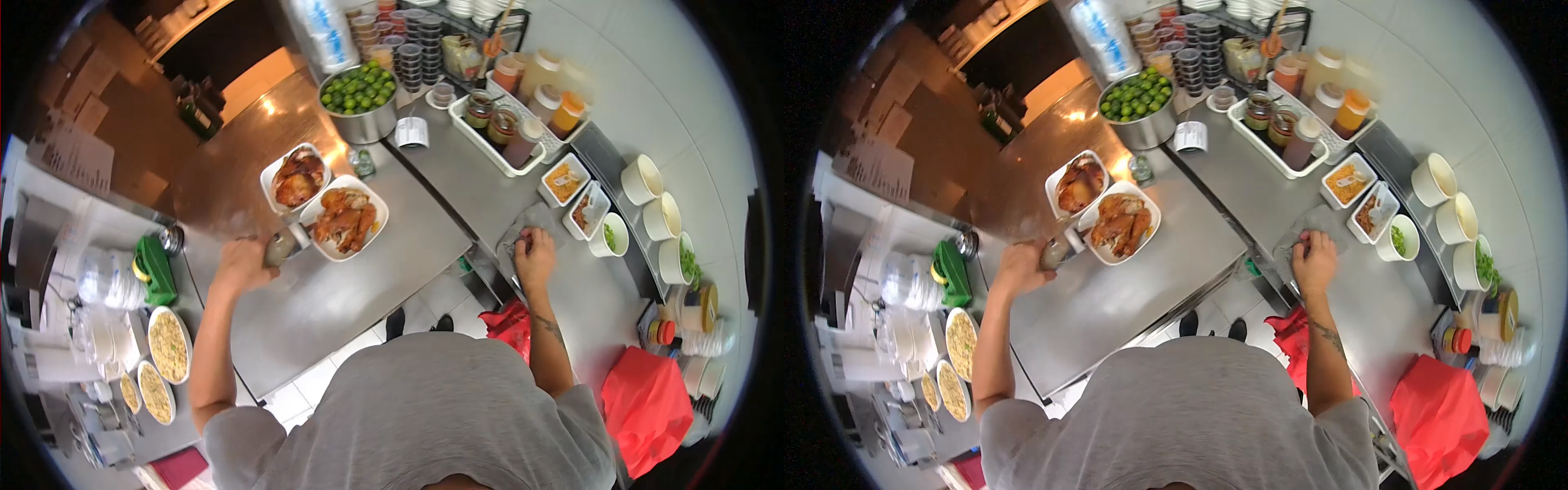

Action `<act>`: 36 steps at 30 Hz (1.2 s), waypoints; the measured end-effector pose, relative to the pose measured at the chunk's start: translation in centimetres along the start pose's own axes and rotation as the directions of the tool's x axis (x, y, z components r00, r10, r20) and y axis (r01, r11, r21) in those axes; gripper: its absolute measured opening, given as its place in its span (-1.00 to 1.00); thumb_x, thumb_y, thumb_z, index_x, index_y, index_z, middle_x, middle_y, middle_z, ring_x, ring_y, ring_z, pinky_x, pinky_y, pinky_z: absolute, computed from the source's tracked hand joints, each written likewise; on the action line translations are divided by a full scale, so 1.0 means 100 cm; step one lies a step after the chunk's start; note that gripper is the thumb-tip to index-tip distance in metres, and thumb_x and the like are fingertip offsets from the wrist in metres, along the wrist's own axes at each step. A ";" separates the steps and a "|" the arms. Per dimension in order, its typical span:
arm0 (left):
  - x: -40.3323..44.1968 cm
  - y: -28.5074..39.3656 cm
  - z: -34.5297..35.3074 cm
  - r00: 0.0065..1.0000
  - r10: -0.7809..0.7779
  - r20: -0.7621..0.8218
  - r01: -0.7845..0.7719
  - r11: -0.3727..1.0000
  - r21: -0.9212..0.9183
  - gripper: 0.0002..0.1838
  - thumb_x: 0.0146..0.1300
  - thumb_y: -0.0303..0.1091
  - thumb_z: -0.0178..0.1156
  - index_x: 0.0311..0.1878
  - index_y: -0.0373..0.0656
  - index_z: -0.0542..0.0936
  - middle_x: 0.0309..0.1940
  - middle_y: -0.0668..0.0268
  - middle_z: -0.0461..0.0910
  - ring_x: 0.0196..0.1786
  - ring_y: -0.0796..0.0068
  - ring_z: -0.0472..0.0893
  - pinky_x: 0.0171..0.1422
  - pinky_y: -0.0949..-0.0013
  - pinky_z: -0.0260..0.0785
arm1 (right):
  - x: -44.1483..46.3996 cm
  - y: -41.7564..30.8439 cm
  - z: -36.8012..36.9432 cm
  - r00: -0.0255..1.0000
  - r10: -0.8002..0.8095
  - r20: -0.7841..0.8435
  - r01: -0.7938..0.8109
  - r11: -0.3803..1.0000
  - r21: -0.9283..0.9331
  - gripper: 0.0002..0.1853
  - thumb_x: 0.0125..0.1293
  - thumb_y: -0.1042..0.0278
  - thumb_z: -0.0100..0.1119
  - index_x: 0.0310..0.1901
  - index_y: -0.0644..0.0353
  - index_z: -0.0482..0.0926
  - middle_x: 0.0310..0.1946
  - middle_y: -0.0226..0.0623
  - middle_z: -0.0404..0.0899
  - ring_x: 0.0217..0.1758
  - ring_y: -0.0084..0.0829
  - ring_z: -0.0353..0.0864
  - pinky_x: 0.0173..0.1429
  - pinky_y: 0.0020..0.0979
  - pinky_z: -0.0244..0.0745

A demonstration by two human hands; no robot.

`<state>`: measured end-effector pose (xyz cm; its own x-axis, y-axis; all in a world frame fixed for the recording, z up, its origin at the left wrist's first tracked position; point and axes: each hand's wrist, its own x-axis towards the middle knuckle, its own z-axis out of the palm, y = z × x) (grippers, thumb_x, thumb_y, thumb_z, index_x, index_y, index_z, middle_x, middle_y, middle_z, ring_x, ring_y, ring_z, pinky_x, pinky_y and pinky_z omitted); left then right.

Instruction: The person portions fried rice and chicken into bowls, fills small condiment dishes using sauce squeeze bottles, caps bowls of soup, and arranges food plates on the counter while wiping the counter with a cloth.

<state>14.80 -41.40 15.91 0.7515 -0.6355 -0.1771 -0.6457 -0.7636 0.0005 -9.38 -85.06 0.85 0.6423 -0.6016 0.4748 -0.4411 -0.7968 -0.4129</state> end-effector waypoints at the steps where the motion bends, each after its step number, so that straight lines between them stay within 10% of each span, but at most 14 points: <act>1: 0.000 0.003 0.001 0.998 -0.053 -0.029 0.051 0.995 -0.080 -0.46 -0.25 -0.16 0.38 -0.14 -0.20 0.52 -0.41 0.04 0.61 -0.23 0.02 0.60 -0.12 0.11 0.42 | 0.000 0.003 0.001 1.000 0.001 -0.007 -0.001 1.000 0.009 -0.85 -0.01 0.38 0.13 -0.33 0.06 0.49 -0.40 -0.28 0.44 -0.28 -0.20 0.43 -0.18 -0.21 0.35; 4: 0.008 0.030 -0.009 0.981 -0.170 -0.091 0.136 0.946 -0.294 -0.37 -0.18 -0.12 0.42 -0.02 -0.23 0.48 -0.31 0.01 0.63 -0.23 0.02 0.62 -0.13 0.15 0.45 | 0.003 -0.017 -0.010 0.987 -0.080 -0.137 0.072 0.996 -0.059 -0.79 -0.03 0.38 0.16 -0.28 0.12 0.50 -0.36 -0.17 0.43 -0.25 -0.13 0.42 -0.16 -0.19 0.34; 6: 0.028 0.054 0.001 0.956 -0.048 -0.288 -0.115 0.844 -0.524 -0.37 -0.18 -0.15 0.43 -0.02 -0.23 0.47 -0.27 0.01 0.62 -0.22 0.05 0.63 -0.14 0.18 0.45 | 0.013 -0.048 -0.025 0.978 -0.173 -0.119 0.178 0.984 0.029 -0.70 -0.01 0.34 0.22 -0.18 0.15 0.51 -0.25 -0.16 0.45 -0.25 -0.17 0.44 -0.14 -0.23 0.37; 10: 0.064 0.153 -0.012 0.901 0.125 -0.415 -0.373 0.709 -0.599 -0.39 -0.17 -0.19 0.44 -0.04 -0.26 0.47 -0.22 0.03 0.60 -0.20 0.10 0.62 -0.16 0.21 0.45 | 0.042 -0.121 -0.060 0.887 -0.081 0.454 -0.331 0.575 0.748 -0.46 0.06 0.17 0.36 0.05 0.21 0.44 -0.16 -0.11 0.48 -0.24 -0.32 0.51 -0.17 -0.37 0.46; 13: 0.095 0.233 -0.019 0.853 0.300 -0.428 -0.502 0.696 -0.513 -0.41 -0.13 -0.18 0.42 -0.03 -0.26 0.46 -0.20 0.03 0.58 -0.20 0.12 0.61 -0.12 0.23 0.44 | 0.068 -0.130 -0.063 0.969 -0.192 0.155 -0.012 0.591 0.806 -0.38 0.01 0.13 0.41 0.06 0.24 0.42 -0.18 -0.09 0.55 -0.22 -0.31 0.58 -0.18 -0.37 0.50; 18: 0.175 0.290 -0.014 0.886 0.373 -0.275 -0.395 0.299 -0.868 -0.40 -0.06 -0.08 0.40 -0.02 -0.26 0.47 -0.11 0.05 0.51 -0.05 0.05 0.53 -0.01 0.18 0.39 | 0.126 -0.069 -0.101 1.000 0.007 0.013 -0.013 0.759 0.651 -0.42 -0.08 0.15 0.45 -0.06 0.28 0.47 -0.24 -0.08 0.62 -0.16 -0.26 0.65 -0.11 -0.31 0.51; 21: 0.239 0.327 0.021 0.814 0.125 -0.567 -0.552 0.469 -0.689 -0.35 -0.04 -0.04 0.39 0.05 -0.24 0.44 -0.04 0.06 0.45 -0.01 -0.03 0.50 0.01 0.12 0.38 | 0.174 -0.027 -0.109 0.993 0.034 -0.111 0.031 0.843 0.537 -0.44 -0.10 0.18 0.46 -0.09 0.28 0.48 -0.22 -0.04 0.61 -0.15 -0.16 0.64 -0.09 -0.28 0.51; 28: 0.282 0.401 0.034 0.894 -0.136 -0.426 -0.228 0.681 -0.696 -0.31 -0.04 -0.12 0.39 0.03 -0.16 0.21 0.03 0.02 0.32 -0.05 -0.13 0.50 -0.03 0.01 0.42 | 0.254 0.034 -0.070 0.977 0.049 -0.207 0.039 0.915 0.402 -0.39 -0.07 0.17 0.45 0.00 0.30 0.44 -0.15 -0.01 0.61 -0.06 -0.16 0.62 -0.02 -0.28 0.49; 35: 0.247 0.362 -0.002 0.678 -0.165 -0.716 -0.583 0.473 -0.661 -0.39 -0.07 -0.12 0.39 -0.03 -0.18 0.33 -0.11 0.02 0.48 -0.11 -0.03 0.57 -0.09 0.04 0.41 | 0.258 0.070 -0.003 0.993 -0.007 -0.118 0.022 0.992 0.127 -0.27 -0.14 0.13 0.49 0.01 0.37 0.36 -0.07 0.09 0.47 0.03 -0.01 0.48 0.07 -0.16 0.42; 36: 0.221 0.346 -0.021 0.765 -0.197 -0.613 -0.519 0.377 -0.767 -0.39 -0.08 -0.10 0.40 -0.03 -0.17 0.37 -0.26 0.08 0.59 -0.19 0.01 0.61 -0.11 0.08 0.43 | 0.253 0.071 0.001 0.996 0.025 -0.083 -0.020 0.997 0.070 -0.22 -0.14 0.11 0.49 0.04 0.38 0.32 -0.05 0.11 0.44 0.05 0.01 0.45 0.10 -0.15 0.40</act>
<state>9.36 -82.11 14.03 0.7850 -0.4057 0.4683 -0.5291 -0.0457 0.8473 3.80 -105.91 9.88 0.5769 -0.6241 0.5269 -0.4090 -0.7791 -0.4751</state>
